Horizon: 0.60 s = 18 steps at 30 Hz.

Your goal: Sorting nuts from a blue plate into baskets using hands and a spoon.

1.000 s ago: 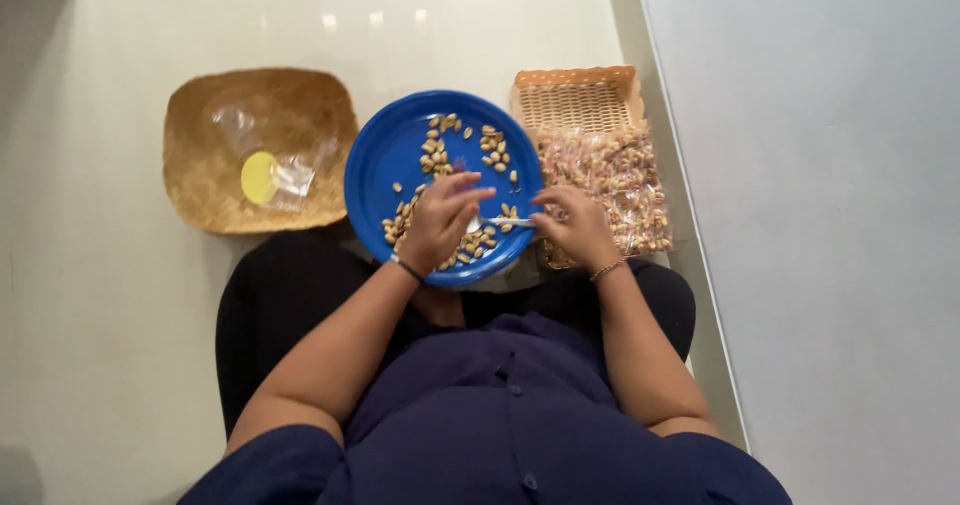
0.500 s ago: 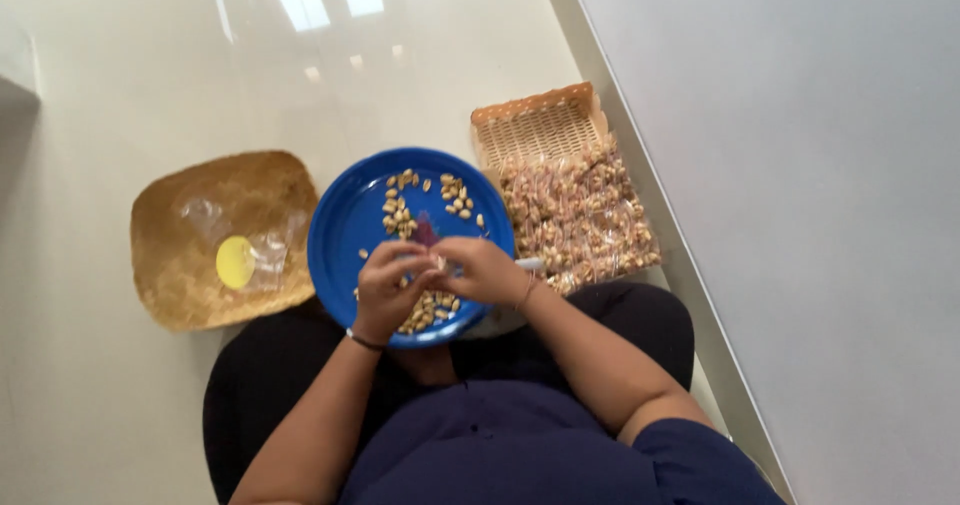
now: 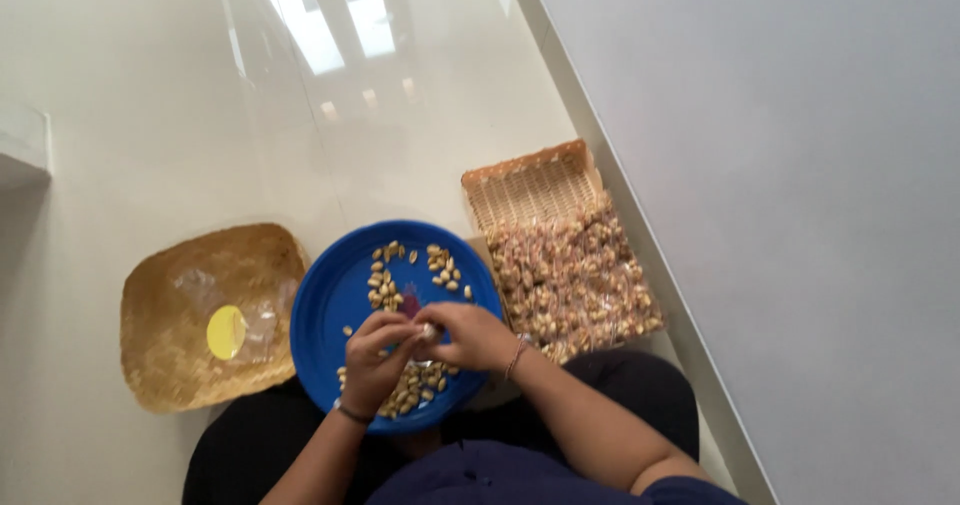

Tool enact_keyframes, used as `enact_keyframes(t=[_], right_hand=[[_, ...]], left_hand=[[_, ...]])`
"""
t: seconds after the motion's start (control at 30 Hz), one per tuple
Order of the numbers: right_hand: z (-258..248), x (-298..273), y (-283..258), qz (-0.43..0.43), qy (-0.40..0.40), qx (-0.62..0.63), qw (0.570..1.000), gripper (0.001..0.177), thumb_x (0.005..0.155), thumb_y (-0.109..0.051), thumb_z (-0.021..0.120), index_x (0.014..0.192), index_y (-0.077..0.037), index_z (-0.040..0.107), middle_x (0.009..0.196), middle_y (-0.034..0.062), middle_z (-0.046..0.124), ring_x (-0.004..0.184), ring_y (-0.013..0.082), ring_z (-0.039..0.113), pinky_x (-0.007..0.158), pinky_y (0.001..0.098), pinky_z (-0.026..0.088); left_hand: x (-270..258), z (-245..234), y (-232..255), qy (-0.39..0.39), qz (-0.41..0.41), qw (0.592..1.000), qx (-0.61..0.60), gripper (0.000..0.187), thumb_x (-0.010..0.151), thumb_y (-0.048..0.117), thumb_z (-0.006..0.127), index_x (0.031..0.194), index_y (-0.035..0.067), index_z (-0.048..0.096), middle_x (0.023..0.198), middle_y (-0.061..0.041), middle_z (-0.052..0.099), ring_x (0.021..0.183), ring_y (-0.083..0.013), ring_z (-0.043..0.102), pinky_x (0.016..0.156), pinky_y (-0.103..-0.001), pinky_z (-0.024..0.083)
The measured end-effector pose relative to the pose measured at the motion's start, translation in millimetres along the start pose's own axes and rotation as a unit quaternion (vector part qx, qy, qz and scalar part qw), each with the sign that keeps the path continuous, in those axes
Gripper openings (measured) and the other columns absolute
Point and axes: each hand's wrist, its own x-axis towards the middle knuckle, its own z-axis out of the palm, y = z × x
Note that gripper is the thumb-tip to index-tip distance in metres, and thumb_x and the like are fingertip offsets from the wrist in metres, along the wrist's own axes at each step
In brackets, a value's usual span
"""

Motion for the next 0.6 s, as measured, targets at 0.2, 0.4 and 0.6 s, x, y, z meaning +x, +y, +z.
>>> enact_keyframes(t=[0.2,0.4,0.6], right_hand=[[9.4,-5.2,17.1,-0.014,-0.021,-0.007,1.0,0.035,0.091,-0.048,0.072,0.078,-0.017,0.06,0.074,0.0025,0.067,0.069,0.0206,0.066,0.058,0.0351,0.045],[-9.9,-6.6,-7.0,-0.032,-0.093,0.08,0.992,0.034,0.085,-0.038,0.078,0.111,-0.016,0.071,0.098,0.0036,0.074,0.086,0.0212,0.069,0.072,0.0343,0.051],[-9.7,-11.3,-10.0,-0.094,-0.06,0.128,0.985,0.039,0.086,-0.034,0.079,0.116,-0.011,0.068,0.112,0.0061,0.07,0.102,0.0227,0.068,0.085,0.035,0.055]], left_hand=[[2.0,-7.0,10.7,0.0,-0.067,0.998,0.004,0.006,0.085,0.015,0.079,0.088,0.009,0.08,0.086,-0.003,0.072,0.079,-0.0159,0.071,0.071,-0.028,0.058],[-8.9,-5.7,16.9,-0.015,-0.104,0.994,-0.029,0.006,0.082,0.013,0.081,0.088,0.012,0.083,0.088,-0.003,0.073,0.078,-0.0141,0.073,0.069,-0.026,0.061],[-6.8,-9.7,39.3,-0.026,-0.06,0.998,0.002,0.006,0.083,0.015,0.08,0.088,0.012,0.082,0.089,-0.002,0.073,0.077,-0.0131,0.07,0.07,-0.026,0.058]])
